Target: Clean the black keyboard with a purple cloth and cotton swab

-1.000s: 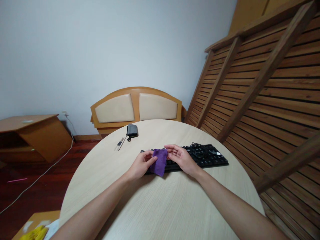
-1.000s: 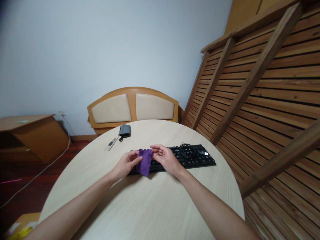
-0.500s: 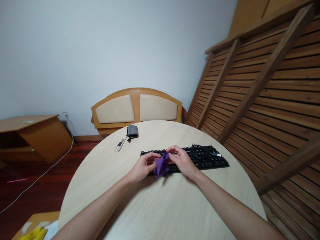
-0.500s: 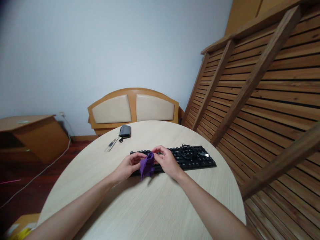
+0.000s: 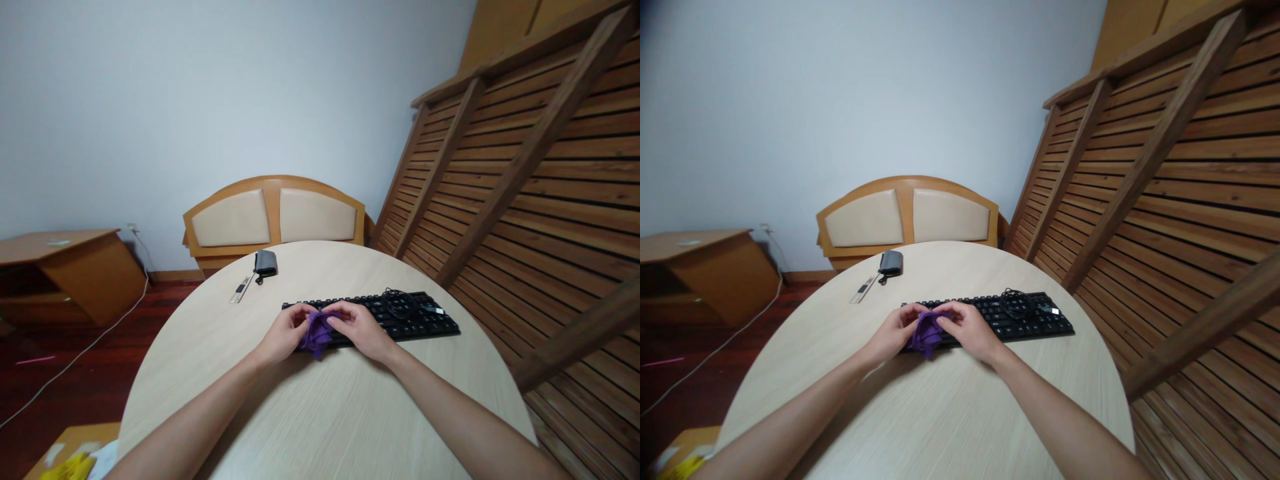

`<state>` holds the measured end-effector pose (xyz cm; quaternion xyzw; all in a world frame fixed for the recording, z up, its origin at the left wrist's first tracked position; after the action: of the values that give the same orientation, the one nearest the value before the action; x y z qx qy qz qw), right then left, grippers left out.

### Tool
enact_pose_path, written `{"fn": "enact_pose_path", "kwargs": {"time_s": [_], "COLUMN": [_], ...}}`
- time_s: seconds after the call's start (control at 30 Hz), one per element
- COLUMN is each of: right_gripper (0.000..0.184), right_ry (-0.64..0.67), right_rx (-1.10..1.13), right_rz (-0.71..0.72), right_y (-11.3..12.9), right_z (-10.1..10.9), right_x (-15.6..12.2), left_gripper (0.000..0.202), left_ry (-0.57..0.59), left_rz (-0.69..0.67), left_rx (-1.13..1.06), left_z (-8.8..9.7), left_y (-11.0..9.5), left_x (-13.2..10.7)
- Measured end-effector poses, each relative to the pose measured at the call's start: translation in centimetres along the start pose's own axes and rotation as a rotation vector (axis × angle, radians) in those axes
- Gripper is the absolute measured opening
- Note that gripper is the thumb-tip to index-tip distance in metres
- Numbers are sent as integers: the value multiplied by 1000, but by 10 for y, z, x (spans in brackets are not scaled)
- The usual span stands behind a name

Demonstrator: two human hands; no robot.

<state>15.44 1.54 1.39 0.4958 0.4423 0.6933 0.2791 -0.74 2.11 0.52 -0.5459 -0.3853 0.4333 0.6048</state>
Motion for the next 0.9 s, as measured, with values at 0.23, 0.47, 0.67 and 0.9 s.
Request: {"fn": "enact_pose_path", "kwargs": {"time_s": [0.23, 0.47, 0.67, 0.9], "right_gripper": [25, 30, 45, 31], "right_ry": [-168, -175, -122, 25], "right_rx": [-153, -238, -231, -257], "right_rz": [130, 209, 184, 124], "right_y": [20, 36, 33, 17], "right_z": [12, 8, 6, 4], "right_x": [1, -1, -1, -1], "left_gripper": [35, 22, 24, 37], "left_ry": [-172, -177, -150, -131], "left_rz": [-106, -140, -92, -38], "left_rx": [217, 394, 127, -6], "left_z": [0, -14, -6, 6], "left_y": [-26, -31, -25, -15], "left_x": [-18, -27, -16, -6]}}
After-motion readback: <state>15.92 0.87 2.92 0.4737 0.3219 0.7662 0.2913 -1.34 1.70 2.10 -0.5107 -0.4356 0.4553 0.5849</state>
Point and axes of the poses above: each hand's wrist, its own x-axis towards the middle knuckle, its own z-axis out of the back of the hand, y = z × x, the point moved 6 cm from there along x, towards the middle knuckle, and after that the axes turned 11 degrees about z, right-handed, at the moved point
